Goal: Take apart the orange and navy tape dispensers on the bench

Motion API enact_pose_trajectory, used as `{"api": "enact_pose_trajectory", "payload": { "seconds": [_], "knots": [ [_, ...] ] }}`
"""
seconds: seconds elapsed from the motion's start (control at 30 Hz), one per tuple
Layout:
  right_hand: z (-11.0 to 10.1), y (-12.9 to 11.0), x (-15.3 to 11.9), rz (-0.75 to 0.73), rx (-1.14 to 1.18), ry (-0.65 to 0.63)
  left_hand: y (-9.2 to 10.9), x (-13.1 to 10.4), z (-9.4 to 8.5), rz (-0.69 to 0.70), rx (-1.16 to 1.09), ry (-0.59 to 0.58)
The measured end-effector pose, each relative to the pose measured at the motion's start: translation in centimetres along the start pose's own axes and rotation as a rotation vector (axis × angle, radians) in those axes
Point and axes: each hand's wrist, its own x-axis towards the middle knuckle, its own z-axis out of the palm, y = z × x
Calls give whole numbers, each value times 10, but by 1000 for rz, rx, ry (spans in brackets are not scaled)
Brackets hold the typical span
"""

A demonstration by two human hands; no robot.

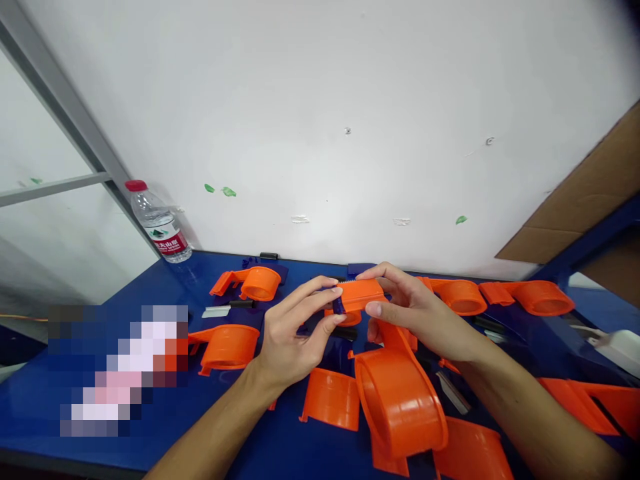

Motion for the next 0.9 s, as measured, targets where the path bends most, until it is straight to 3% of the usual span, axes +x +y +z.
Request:
{"api": "enact_pose_trajectory", "payload": {
  "seconds": [0.33,0.67,0.9],
  "knots": [
    [5,0,1,10,41,25,-3,-6,3,-61,-33,37],
    [-3,4,2,20,35,-2,-5,-1,-3,-71,-62,-67],
    [1,3,2,13,14,30,-2,-3,2,-93,-89,13]
  ]
}}
